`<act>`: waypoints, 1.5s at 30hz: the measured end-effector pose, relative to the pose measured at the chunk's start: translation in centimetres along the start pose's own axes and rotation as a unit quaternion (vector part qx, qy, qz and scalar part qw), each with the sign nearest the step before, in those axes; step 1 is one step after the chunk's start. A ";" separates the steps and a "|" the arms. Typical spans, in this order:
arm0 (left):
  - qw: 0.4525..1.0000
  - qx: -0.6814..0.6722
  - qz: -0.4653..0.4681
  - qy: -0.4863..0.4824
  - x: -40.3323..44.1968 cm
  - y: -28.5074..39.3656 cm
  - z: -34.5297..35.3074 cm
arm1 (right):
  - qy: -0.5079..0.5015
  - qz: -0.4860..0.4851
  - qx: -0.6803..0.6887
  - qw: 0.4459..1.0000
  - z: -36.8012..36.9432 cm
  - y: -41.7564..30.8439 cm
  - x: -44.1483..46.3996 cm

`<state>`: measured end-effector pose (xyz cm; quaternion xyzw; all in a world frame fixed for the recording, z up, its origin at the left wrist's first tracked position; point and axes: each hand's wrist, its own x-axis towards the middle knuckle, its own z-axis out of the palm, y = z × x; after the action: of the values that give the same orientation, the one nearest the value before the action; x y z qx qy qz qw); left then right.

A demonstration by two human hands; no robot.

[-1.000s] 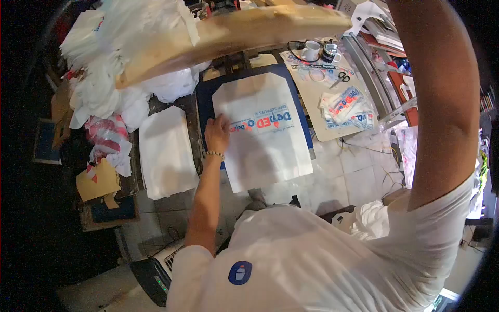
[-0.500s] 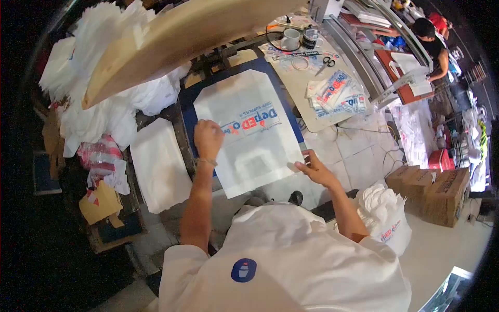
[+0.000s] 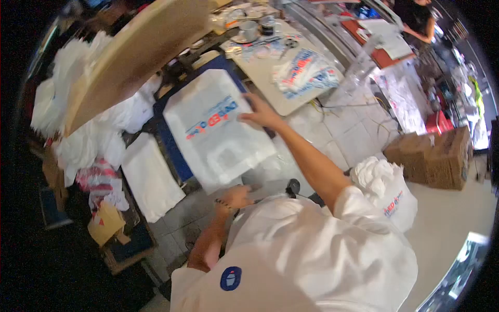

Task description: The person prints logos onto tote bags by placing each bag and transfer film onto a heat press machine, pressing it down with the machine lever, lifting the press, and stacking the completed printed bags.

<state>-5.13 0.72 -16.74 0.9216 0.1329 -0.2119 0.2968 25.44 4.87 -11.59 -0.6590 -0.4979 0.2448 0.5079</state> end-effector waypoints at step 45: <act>0.680 -0.059 -0.690 0.241 -20.4 -30.5 -6.2 | 0.275 0.272 -0.417 0.823 -27.1 10.4 -25.8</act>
<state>-32.37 26.09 -17.65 0.5679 0.8107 -0.1191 0.0782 42.23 -29.94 -15.92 -0.9565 -0.1927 -0.0491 0.2136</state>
